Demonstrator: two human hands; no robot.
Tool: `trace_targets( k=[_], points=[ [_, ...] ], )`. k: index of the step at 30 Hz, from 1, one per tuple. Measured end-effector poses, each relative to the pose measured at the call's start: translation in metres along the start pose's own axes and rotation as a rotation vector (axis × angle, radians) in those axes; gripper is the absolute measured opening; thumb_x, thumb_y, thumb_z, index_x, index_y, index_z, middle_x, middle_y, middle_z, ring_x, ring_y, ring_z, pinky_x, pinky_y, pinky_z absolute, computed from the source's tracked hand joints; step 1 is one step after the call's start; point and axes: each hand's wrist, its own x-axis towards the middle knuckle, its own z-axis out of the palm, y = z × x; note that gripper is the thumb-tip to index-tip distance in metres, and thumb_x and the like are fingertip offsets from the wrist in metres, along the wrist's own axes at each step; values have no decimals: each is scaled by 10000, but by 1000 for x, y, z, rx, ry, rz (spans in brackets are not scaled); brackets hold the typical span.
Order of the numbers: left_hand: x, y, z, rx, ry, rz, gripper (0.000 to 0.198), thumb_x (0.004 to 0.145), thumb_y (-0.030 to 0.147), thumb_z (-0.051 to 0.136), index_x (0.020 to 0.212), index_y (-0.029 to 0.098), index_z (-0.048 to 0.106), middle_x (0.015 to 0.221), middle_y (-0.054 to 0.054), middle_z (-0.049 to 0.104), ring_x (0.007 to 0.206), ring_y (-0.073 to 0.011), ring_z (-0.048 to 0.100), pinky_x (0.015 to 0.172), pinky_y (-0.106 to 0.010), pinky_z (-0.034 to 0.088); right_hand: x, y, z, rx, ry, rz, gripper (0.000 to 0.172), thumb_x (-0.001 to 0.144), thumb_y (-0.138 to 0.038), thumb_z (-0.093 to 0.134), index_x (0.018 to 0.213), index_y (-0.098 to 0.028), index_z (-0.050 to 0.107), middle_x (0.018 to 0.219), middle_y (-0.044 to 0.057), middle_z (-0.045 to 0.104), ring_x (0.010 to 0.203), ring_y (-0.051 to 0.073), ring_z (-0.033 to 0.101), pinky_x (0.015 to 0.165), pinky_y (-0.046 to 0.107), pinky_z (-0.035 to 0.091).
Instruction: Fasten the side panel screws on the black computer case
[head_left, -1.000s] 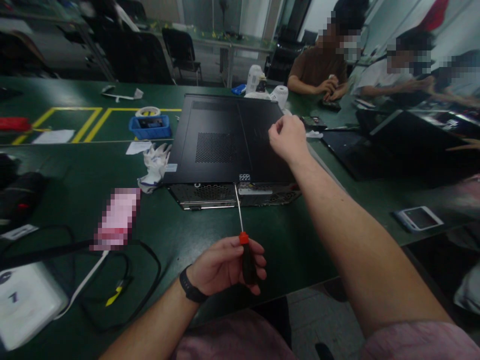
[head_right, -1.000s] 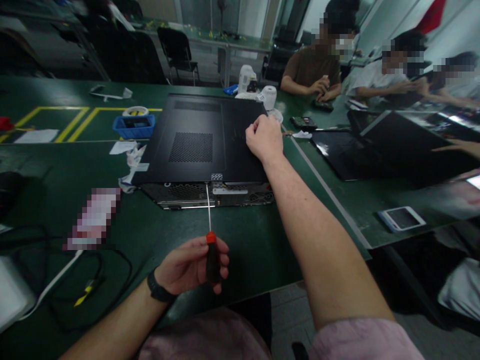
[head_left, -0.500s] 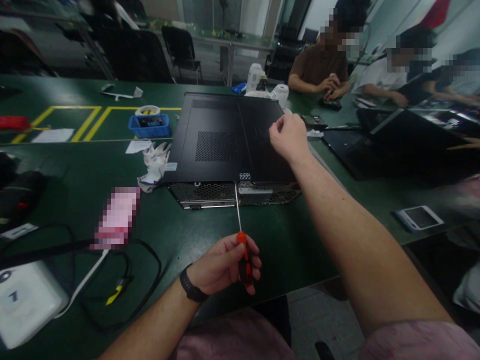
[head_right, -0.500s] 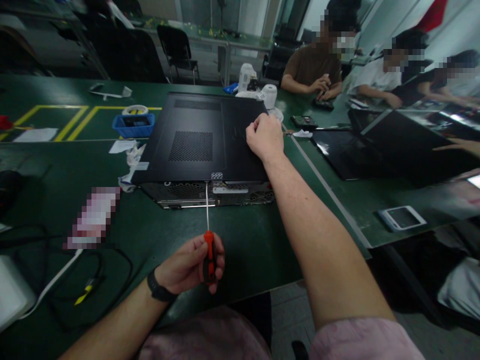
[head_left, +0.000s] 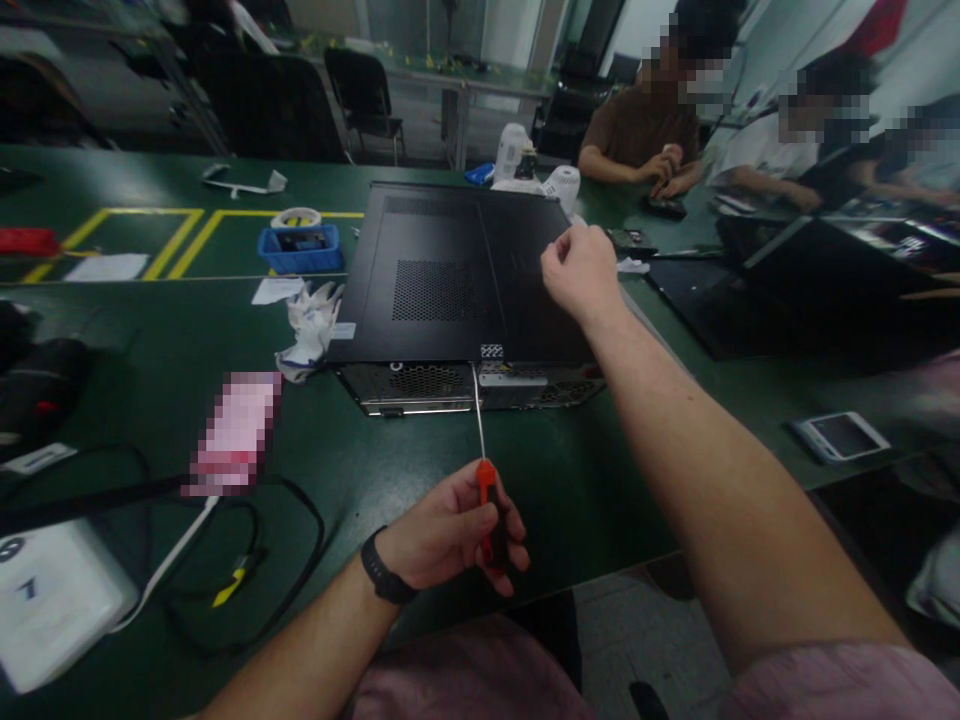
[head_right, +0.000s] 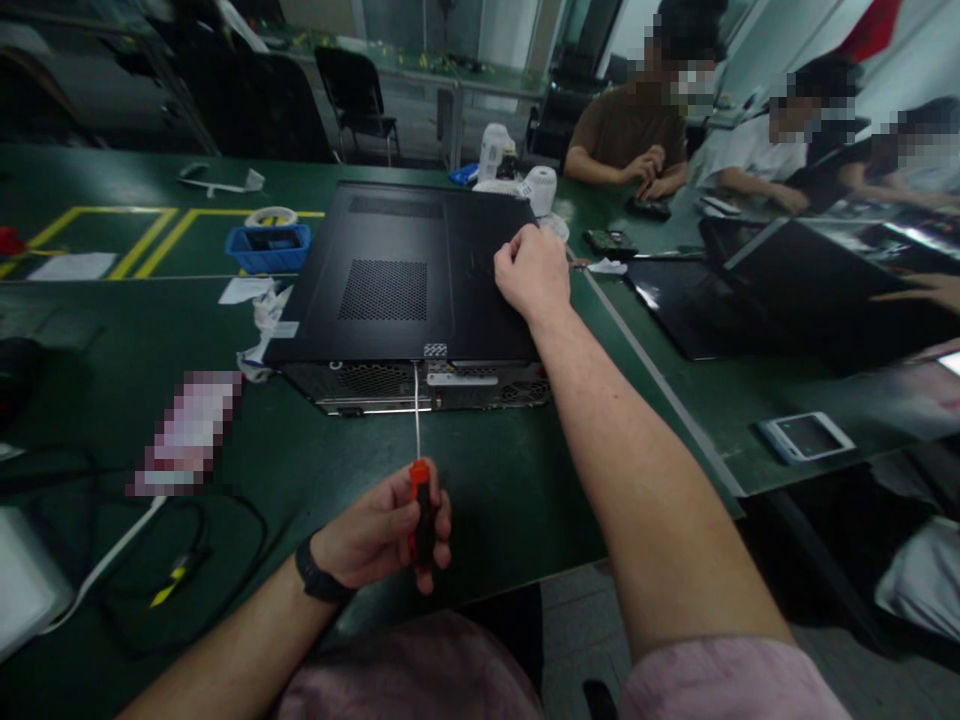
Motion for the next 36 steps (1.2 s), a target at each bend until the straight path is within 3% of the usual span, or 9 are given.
trace_targets(
  k=[6, 12, 22, 30, 36],
  points=[
    [0, 5, 4, -63, 39, -35, 230, 985, 336, 663, 1118, 148, 669, 1005, -92, 767, 886, -220, 787, 670, -332, 671, -1, -1, -1, -26, -10, 7, 140, 951, -269, 503, 864, -197, 586, 928, 114, 576, 1031, 309, 590, 988, 533, 477],
    [0, 8, 11, -78, 70, -56, 247, 928, 190, 714, 1160, 105, 708, 1077, -112, 770, 1015, -247, 778, 825, -408, 681, -1, -2, -2, -21, 0, 9, 152, 950, -294, 510, 852, -202, 580, 930, 113, 587, 1018, 308, 594, 984, 540, 484],
    [1, 1, 3, -15, 23, 10, 185, 939, 290, 735, 1067, 187, 650, 976, -45, 765, 859, -195, 797, 636, -287, 673, 0, -2, -2, -20, -41, 21, 162, 967, -285, 487, 892, -193, 597, 984, 127, 586, 1074, 322, 585, 1017, 552, 458],
    [0, 6, 8, -66, 54, -42, 243, 977, 271, 674, 1161, 113, 698, 1050, -116, 776, 999, -256, 784, 766, -386, 689, -1, -3, -3, -14, -34, 21, 152, 956, -282, 490, 883, -195, 590, 967, 120, 583, 1062, 316, 588, 1021, 549, 457],
    [0, 2, 4, -31, 19, -24, 175, 960, 270, 708, 1103, 178, 670, 1021, -63, 776, 954, -222, 794, 717, -331, 681, -1, -4, -6, -10, -60, 38, 128, 944, -269, 486, 890, -203, 582, 1013, 133, 601, 1075, 325, 588, 1013, 541, 467]
  ],
)
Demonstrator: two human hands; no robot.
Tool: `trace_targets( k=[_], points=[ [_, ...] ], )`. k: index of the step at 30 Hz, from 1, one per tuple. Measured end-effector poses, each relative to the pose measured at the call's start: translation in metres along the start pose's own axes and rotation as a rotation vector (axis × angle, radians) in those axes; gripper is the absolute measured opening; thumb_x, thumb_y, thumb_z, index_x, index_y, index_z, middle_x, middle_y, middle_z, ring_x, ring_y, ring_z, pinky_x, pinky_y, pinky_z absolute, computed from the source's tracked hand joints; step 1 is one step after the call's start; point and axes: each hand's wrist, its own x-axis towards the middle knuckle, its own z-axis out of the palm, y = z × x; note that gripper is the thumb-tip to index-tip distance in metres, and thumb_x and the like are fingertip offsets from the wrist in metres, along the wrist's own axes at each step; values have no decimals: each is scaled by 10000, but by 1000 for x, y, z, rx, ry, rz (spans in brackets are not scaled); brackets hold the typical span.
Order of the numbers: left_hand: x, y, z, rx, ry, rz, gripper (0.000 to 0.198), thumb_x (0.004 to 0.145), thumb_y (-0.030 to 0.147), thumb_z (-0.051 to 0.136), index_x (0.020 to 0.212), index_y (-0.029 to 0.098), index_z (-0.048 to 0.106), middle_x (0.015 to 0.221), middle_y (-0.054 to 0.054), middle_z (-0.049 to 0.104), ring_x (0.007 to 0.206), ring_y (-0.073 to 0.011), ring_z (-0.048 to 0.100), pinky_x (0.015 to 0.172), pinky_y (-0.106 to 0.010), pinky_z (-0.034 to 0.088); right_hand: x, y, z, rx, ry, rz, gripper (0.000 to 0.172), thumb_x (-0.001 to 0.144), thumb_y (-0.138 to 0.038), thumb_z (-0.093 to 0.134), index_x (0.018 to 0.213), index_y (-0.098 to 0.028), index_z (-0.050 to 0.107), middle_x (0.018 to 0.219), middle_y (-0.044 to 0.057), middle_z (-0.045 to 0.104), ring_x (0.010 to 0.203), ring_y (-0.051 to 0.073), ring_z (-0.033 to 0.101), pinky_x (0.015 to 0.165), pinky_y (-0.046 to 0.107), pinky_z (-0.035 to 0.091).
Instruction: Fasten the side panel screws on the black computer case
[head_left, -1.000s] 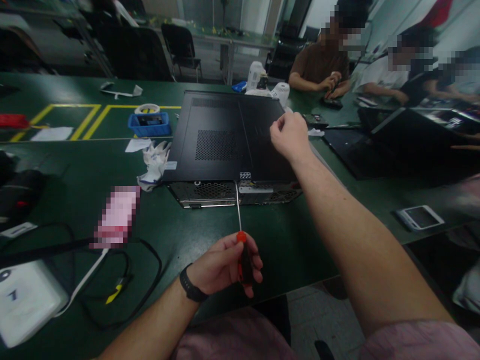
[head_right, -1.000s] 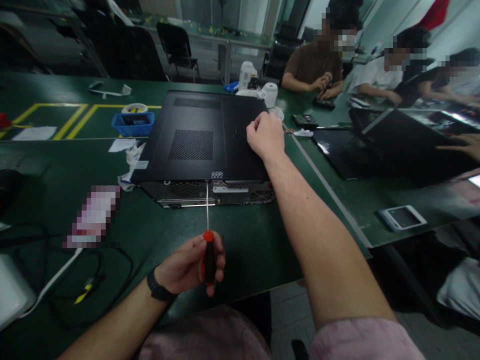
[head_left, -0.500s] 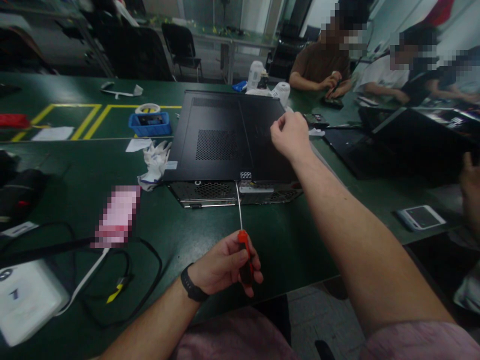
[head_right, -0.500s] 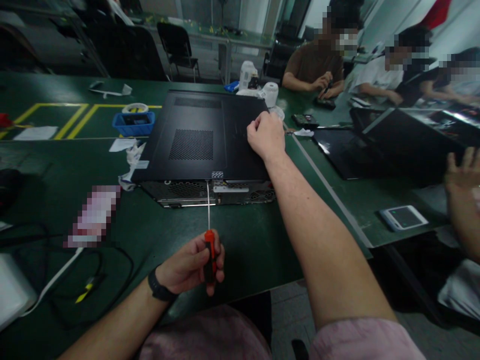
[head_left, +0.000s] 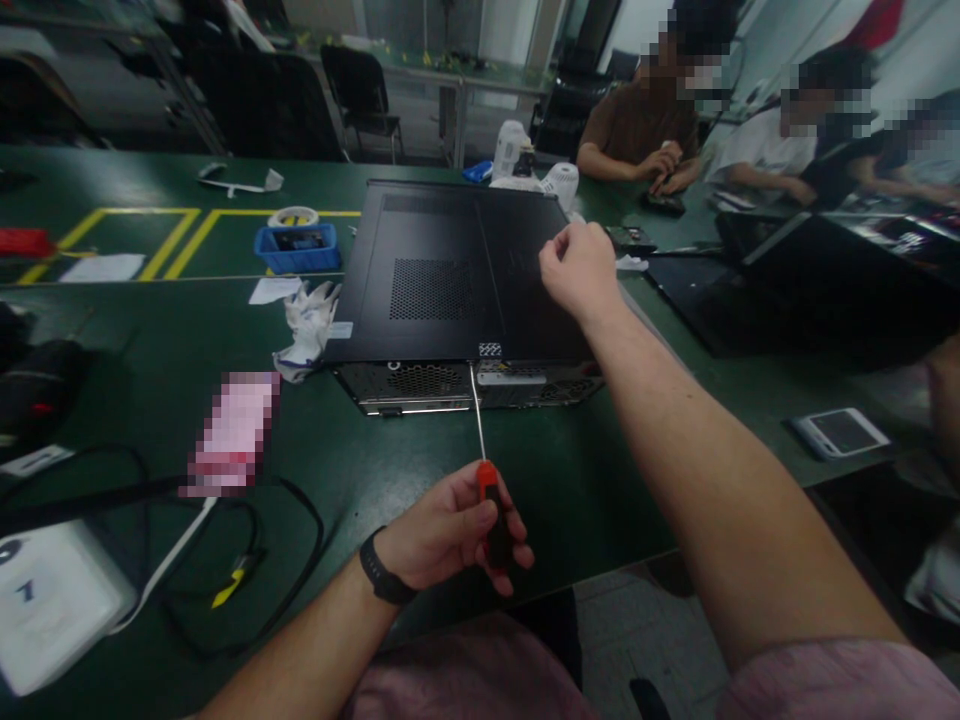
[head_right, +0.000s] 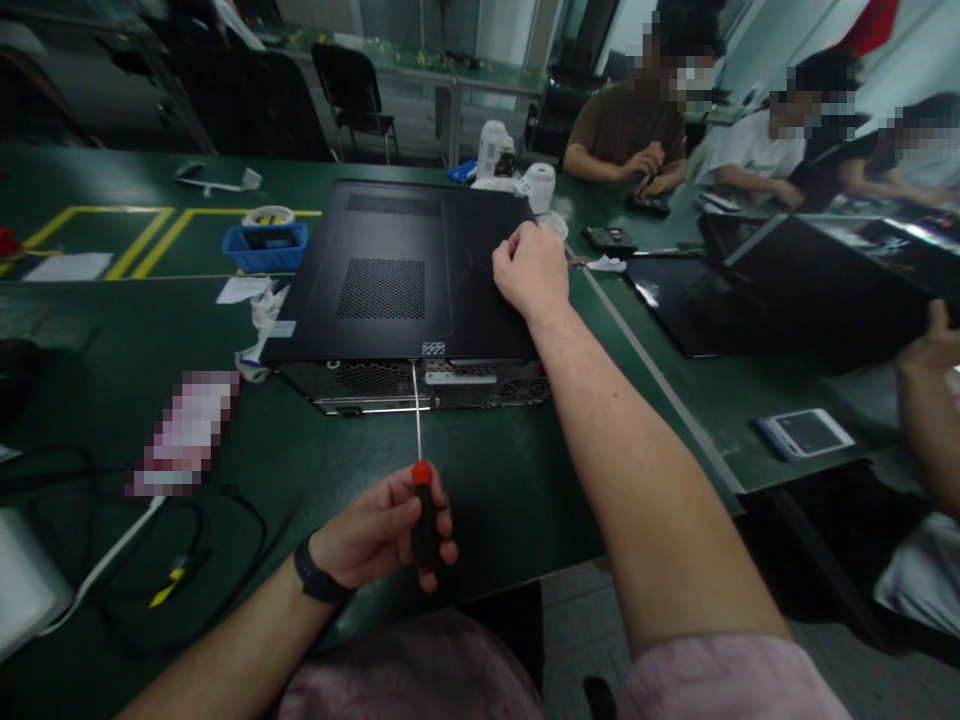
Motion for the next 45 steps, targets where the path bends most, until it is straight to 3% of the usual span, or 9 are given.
trace_targets(
  k=[6, 13, 22, 28, 32, 45],
  points=[
    [0, -2, -4, 14, -14, 32, 198, 962, 314, 707, 1092, 193, 620, 982, -46, 767, 876, -203, 798, 624, -289, 665, 1, 1, 2, 4, 16, -8, 163, 967, -301, 493, 869, -208, 585, 986, 126, 592, 1067, 318, 575, 1020, 548, 457],
    [0, 4, 6, -12, 64, -31, 235, 950, 247, 717, 1152, 132, 681, 1063, -104, 759, 1021, -248, 777, 782, -390, 687, 2, 2, 2, 2, 6, -13, 192, 980, -357, 501, 867, -221, 575, 978, 131, 596, 1058, 328, 581, 1007, 553, 476],
    [1, -4, -6, 18, -7, 29, 163, 967, 252, 694, 1096, 197, 611, 1018, -52, 764, 931, -210, 794, 608, -253, 665, 2, 0, 1, -19, -28, 7, 177, 992, -329, 492, 890, -211, 576, 1033, 144, 610, 1082, 327, 586, 1012, 545, 465],
    [1, -1, -2, -15, 18, -4, 218, 987, 324, 667, 1134, 163, 652, 1025, -85, 768, 957, -234, 791, 655, -302, 680, 1, 1, 3, 14, 2, 3, 186, 990, -342, 493, 889, -212, 578, 1029, 136, 599, 1100, 336, 581, 1028, 568, 455],
    [0, 1, 3, -18, 53, -36, 252, 969, 276, 689, 1174, 130, 688, 1082, -109, 763, 1028, -256, 778, 726, -343, 691, 1, 1, 1, 16, -2, 5, 164, 979, -321, 499, 878, -215, 574, 1019, 134, 601, 1086, 333, 586, 1023, 564, 457],
    [2, -3, -2, 27, 46, 39, 241, 934, 307, 748, 1075, 200, 584, 985, -35, 765, 891, -193, 792, 693, -335, 677, 1, -1, 0, -5, 12, 0, 131, 962, -293, 491, 868, -222, 549, 1006, 131, 610, 1051, 316, 594, 1006, 542, 477]
  ],
)
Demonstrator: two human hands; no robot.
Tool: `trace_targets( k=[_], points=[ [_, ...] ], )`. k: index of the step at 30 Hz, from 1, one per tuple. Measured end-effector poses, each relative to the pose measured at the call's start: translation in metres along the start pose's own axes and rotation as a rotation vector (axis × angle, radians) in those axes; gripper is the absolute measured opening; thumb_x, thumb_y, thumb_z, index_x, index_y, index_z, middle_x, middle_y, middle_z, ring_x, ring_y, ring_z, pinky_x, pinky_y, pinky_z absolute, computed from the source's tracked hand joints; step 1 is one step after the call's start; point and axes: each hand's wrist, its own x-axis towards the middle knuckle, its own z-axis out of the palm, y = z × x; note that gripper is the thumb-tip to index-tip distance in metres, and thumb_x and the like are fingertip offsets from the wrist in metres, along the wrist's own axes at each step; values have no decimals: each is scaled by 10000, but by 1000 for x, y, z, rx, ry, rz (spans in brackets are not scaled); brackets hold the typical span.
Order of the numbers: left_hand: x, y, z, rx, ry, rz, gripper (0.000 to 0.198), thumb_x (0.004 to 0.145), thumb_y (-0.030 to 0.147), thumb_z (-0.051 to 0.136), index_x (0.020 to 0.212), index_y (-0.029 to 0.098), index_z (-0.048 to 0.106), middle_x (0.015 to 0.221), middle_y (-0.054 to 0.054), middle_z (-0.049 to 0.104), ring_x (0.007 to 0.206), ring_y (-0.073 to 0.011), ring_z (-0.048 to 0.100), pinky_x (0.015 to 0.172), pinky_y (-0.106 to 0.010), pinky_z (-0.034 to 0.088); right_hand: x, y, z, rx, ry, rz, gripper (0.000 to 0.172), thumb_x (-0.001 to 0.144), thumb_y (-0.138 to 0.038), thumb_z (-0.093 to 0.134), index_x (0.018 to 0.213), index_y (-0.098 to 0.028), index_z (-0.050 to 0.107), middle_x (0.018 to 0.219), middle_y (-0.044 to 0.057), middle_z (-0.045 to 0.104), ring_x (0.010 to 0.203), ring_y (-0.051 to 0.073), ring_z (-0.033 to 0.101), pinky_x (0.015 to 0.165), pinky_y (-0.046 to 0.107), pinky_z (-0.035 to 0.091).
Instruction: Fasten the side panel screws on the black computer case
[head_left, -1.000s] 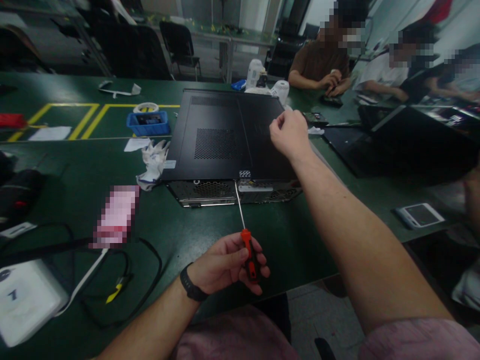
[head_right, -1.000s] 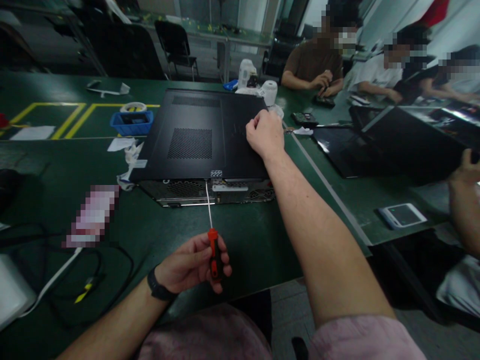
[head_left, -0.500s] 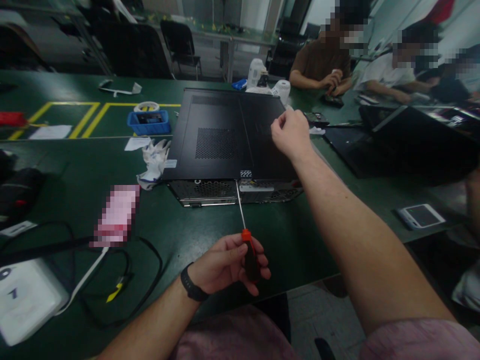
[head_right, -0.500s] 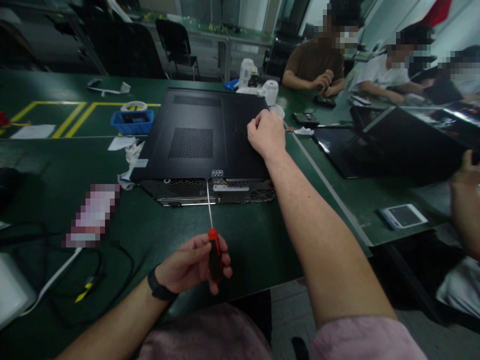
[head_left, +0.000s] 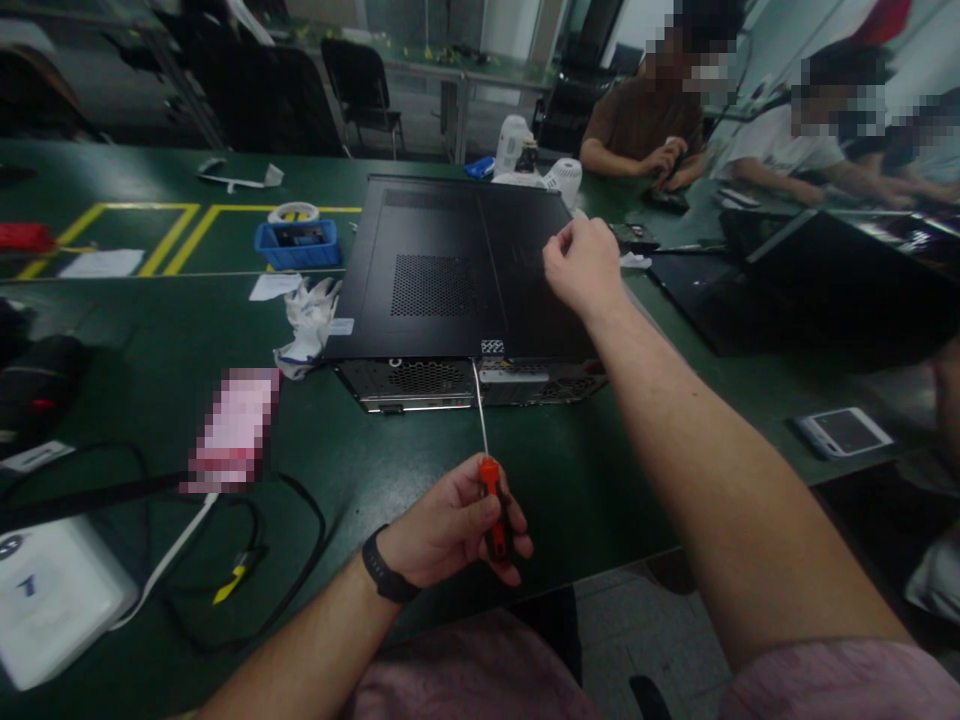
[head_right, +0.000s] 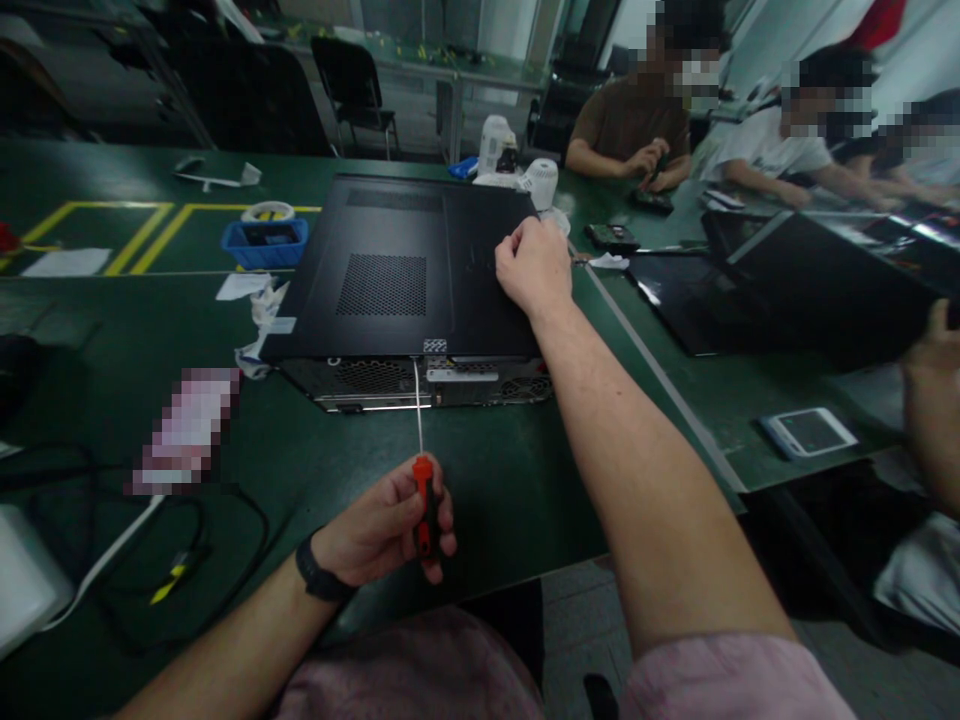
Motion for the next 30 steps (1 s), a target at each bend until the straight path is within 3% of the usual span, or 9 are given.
trace_targets(
  k=[8, 13, 17, 23, 30],
  points=[
    [0, 4, 8, 22, 80, -68, 308, 932, 372, 746, 1124, 133, 714, 1034, -100, 758, 871, -172, 752, 718, -303, 649, 2, 5, 4, 0, 6, -11, 197, 986, -353, 488, 878, -215, 578, 1007, 133, 605, 1040, 319, 584, 976, 550, 483],
    [-1, 5, 9, -10, 56, -70, 308, 959, 361, 708, 1150, 121, 725, 1069, -115, 760, 900, -169, 748, 751, -300, 648, 3, 4, 4, -9, -8, -10, 196, 988, -359, 492, 885, -220, 583, 1015, 141, 610, 1049, 327, 581, 985, 557, 478],
    [-1, 3, 7, -14, 26, -72, 273, 962, 375, 701, 1113, 148, 711, 1097, -113, 765, 943, -218, 775, 732, -349, 672, 3, 4, 3, -1, -13, -10, 192, 990, -363, 491, 879, -230, 573, 1029, 140, 613, 1055, 327, 581, 988, 556, 478],
    [-1, 0, 2, -27, -4, -58, 223, 973, 363, 686, 1095, 177, 684, 972, -74, 780, 857, -199, 789, 648, -297, 661, 3, 3, 0, -6, -40, -6, 201, 991, -368, 495, 883, -223, 581, 1019, 139, 608, 1062, 328, 580, 992, 552, 473],
    [-1, 7, 8, -84, 29, -89, 268, 933, 275, 718, 1144, 110, 712, 1030, -126, 771, 934, -246, 777, 744, -387, 679, 2, 2, 3, -7, -17, -6, 220, 1003, -345, 460, 921, -199, 603, 1056, 151, 614, 1101, 334, 582, 1004, 548, 454]
  ],
)
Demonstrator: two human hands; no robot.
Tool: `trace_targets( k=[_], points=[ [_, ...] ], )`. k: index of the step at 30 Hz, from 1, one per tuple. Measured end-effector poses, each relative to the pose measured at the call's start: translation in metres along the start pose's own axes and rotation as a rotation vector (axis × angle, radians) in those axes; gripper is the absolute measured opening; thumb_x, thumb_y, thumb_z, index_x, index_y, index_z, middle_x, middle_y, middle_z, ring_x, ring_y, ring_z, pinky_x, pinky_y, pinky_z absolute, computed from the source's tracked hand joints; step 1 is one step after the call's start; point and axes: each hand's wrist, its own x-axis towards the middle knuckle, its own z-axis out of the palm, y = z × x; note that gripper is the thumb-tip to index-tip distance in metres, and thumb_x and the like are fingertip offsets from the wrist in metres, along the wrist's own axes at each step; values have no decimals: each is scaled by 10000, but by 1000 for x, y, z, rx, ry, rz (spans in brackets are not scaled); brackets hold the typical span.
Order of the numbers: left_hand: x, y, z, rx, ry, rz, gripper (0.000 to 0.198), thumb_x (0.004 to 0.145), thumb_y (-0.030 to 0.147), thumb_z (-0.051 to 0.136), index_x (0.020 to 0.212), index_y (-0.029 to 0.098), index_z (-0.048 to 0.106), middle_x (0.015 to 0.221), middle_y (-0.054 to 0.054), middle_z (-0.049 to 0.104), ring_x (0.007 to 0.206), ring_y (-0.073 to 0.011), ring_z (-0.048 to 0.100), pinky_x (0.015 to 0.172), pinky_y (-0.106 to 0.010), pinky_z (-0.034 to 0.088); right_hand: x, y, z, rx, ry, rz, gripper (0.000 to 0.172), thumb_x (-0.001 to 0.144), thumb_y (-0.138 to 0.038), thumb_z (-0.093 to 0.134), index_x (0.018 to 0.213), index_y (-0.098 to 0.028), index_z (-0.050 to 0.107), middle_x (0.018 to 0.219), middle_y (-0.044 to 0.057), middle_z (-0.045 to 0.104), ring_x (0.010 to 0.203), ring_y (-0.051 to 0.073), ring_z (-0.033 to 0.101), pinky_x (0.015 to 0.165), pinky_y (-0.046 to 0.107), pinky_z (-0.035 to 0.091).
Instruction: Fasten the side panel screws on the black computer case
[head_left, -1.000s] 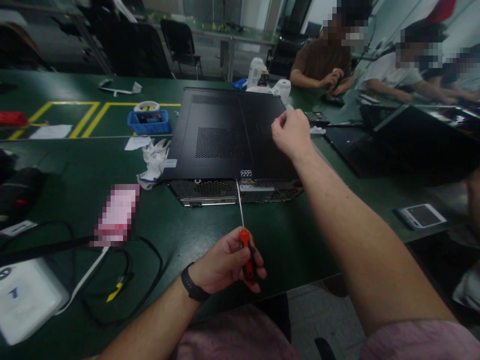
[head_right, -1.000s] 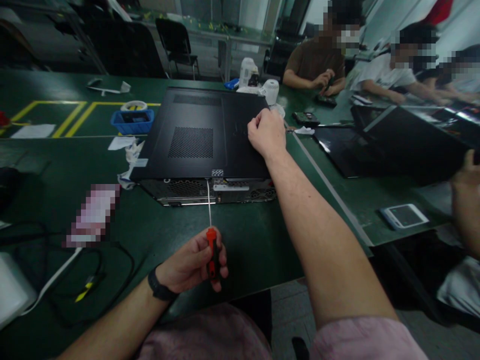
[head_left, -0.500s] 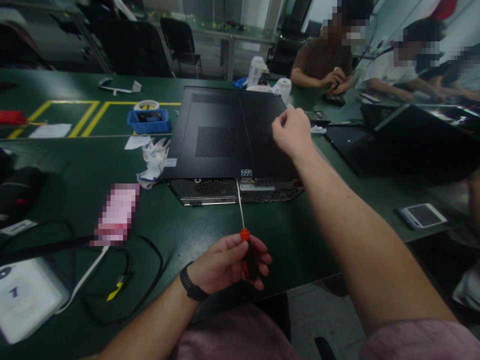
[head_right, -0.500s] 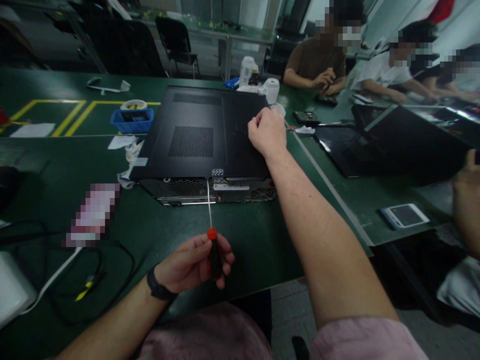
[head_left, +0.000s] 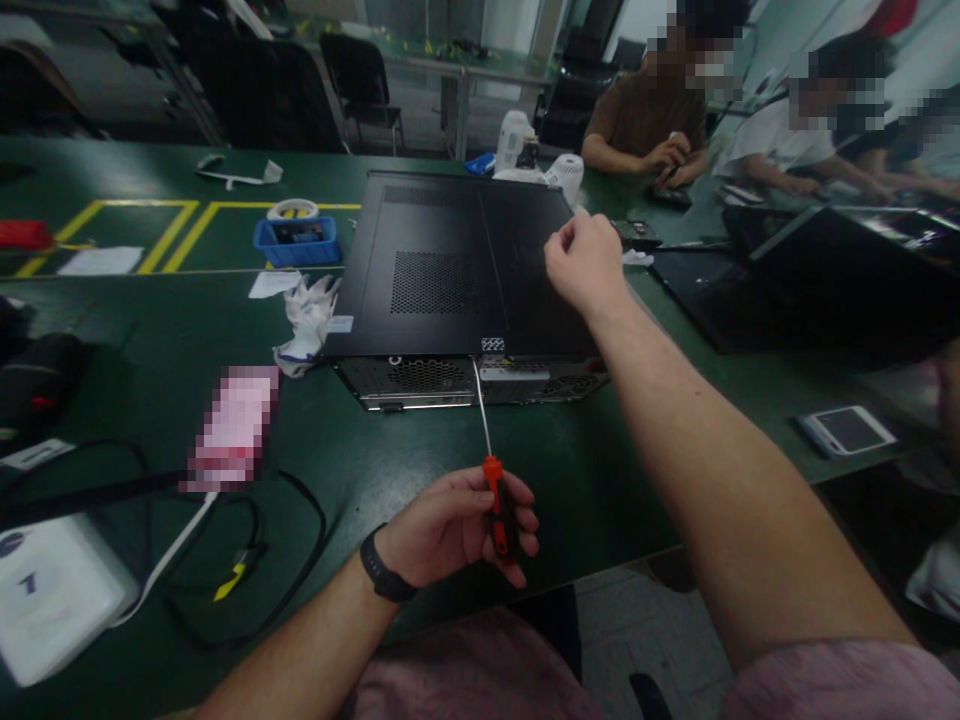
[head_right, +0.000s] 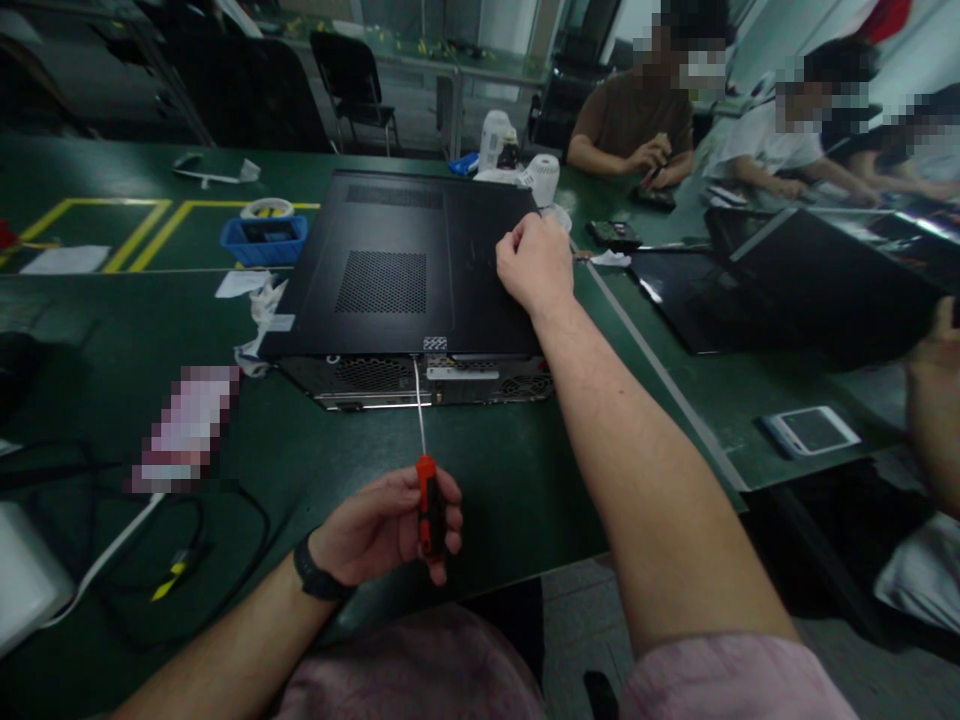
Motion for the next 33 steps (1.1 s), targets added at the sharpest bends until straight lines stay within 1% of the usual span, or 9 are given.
trace_targets(
  k=[4, 10, 14, 18, 22, 24, 26, 29, 33],
  points=[
    [-1, 0, 2, 28, 20, 6, 244, 921, 188, 716, 1156, 123, 711, 1062, -113, 767, 997, -250, 771, 805, -416, 676, 0, 1, 2, 13, 13, -5, 199, 990, -333, 479, 889, -207, 596, 1029, 145, 619, 1079, 330, 578, 990, 545, 460],
    [0, -4, -2, 67, -14, 38, 198, 937, 265, 740, 1103, 176, 680, 1000, -59, 770, 948, -214, 788, 723, -348, 687, 0, 1, 1, 22, 21, 2, 144, 975, -291, 509, 870, -214, 569, 1025, 130, 601, 1061, 314, 579, 989, 526, 463],
    [1, -6, -5, 73, -35, 45, 192, 955, 298, 720, 1097, 188, 653, 1018, -62, 778, 947, -215, 793, 725, -341, 684, 0, 2, 1, 29, 20, 2, 167, 990, -316, 506, 866, -217, 559, 1009, 121, 584, 1056, 316, 575, 988, 538, 461],
    [1, -5, -5, 76, -21, 54, 185, 967, 293, 700, 1107, 179, 659, 999, -70, 777, 910, -207, 791, 695, -322, 674, 0, 1, 1, 25, 18, 2, 175, 992, -315, 504, 860, -213, 559, 1000, 121, 582, 1049, 316, 579, 982, 534, 464],
    [0, -2, -3, 20, 6, 28, 248, 960, 270, 681, 1168, 136, 688, 1016, -104, 780, 941, -247, 788, 719, -377, 684, 0, 2, 2, 18, 27, -3, 190, 994, -325, 496, 857, -211, 561, 991, 123, 591, 1051, 318, 585, 981, 537, 464],
    [0, -1, -2, 1, 23, 9, 280, 932, 248, 690, 1173, 104, 700, 1024, -124, 781, 968, -274, 785, 749, -412, 687, 0, 2, 2, 16, 34, -6, 208, 997, -343, 492, 853, -212, 563, 977, 123, 591, 1044, 320, 588, 979, 544, 467],
    [0, 0, 0, 3, 41, -1, 280, 917, 229, 703, 1162, 95, 711, 1024, -126, 780, 981, -279, 784, 771, -424, 688, 0, 3, 3, 15, 33, -8, 213, 995, -351, 491, 854, -211, 568, 978, 125, 594, 1040, 322, 591, 980, 551, 468],
    [0, -1, 2, 32, 46, 10, 243, 927, 224, 722, 1147, 121, 718, 1044, -107, 776, 997, -260, 784, 786, -407, 688, 1, 3, 4, 10, 31, -12, 208, 993, -348, 485, 869, -210, 578, 1000, 131, 604, 1056, 327, 593, 989, 555, 465],
    [0, -3, 1, 66, 2, 35, 246, 913, 258, 770, 1125, 155, 699, 1041, -78, 767, 985, -232, 787, 730, -348, 689, 1, 3, 4, -3, 35, -13, 225, 1000, -377, 484, 876, -215, 579, 1005, 134, 617, 1063, 331, 587, 988, 551, 468]
  ],
)
